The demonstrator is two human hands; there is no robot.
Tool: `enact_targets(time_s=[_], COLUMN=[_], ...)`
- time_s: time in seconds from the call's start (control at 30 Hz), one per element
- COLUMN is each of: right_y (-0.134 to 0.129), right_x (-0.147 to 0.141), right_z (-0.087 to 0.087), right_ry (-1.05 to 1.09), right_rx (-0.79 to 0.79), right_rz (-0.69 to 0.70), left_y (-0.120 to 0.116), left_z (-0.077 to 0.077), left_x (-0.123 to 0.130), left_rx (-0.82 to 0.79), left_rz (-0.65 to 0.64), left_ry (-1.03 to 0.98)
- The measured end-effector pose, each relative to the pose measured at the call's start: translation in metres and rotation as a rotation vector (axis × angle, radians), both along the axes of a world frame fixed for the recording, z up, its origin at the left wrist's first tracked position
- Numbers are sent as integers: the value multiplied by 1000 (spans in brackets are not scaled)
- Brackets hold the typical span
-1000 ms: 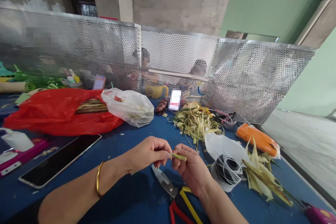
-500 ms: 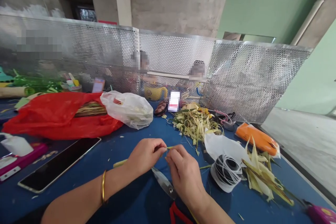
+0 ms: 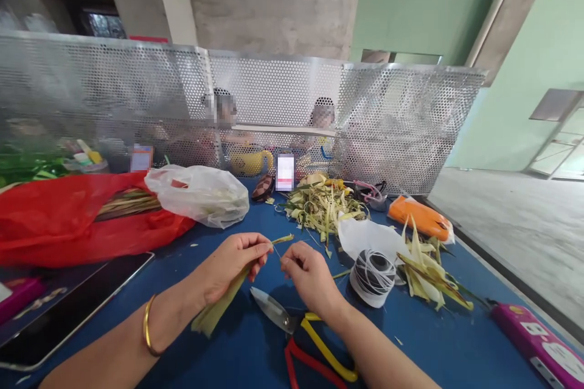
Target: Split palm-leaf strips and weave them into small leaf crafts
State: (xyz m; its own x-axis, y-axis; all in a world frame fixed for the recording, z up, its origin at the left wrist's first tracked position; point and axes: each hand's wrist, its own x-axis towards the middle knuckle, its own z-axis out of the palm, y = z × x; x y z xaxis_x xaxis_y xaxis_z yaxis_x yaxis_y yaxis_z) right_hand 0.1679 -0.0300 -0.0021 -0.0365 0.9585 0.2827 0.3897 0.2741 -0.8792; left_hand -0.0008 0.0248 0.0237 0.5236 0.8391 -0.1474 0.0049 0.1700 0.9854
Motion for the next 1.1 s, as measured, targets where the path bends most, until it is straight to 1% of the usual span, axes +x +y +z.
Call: enact_targets(time_s=[0.1, 0.17, 0.2, 0.27, 0.33, 0.4, 0.47, 0.57, 0.73, 0.83, 0.9, 1.03, 1.1], right_y=[-10, -15, -16, -15, -13, -11, -10, -8, -7, -7, -6, -4, -3], right_x=[-7, -9, -10, -10, -10, -11, -11, -12, -12, -12, -11, -8, -7], right_z=[2, 4, 5, 4, 2, 0, -1, 0, 6, 6, 4, -1, -4], right_ry=[-200, -235, -217, -119, 6, 78, 97, 161, 264, 340, 304, 13, -36], right_rx=[237, 327, 340, 276, 138, 28, -19, -44, 42, 35, 29, 77, 69], right_rz=[-27, -7, 16, 85, 144, 175, 177, 143, 14, -8, -17, -95, -118], left_y=[-2, -5, -6, -9, -10, -11, -11, -11, -8, -5, -3, -1, -2], left_z=[-3, -5, -6, -10, -15, -20, -24, -23, -17, -17, -19, -21, -21], left_x=[3, 6, 7, 10, 14, 16, 17, 16, 11, 10, 11, 12, 13], left_rx=[-157, -236, -261, -285, -276, -252, -239, -283, -517, -632, -684, -712, -717], left_rz=[44, 35, 20, -9, -16, 2, 12, -11, -64, -46, -17, -16, -12], left_ry=[-52, -66, -71, -78, -87, -87, -80, -81, -203, -253, -289, -428, -461])
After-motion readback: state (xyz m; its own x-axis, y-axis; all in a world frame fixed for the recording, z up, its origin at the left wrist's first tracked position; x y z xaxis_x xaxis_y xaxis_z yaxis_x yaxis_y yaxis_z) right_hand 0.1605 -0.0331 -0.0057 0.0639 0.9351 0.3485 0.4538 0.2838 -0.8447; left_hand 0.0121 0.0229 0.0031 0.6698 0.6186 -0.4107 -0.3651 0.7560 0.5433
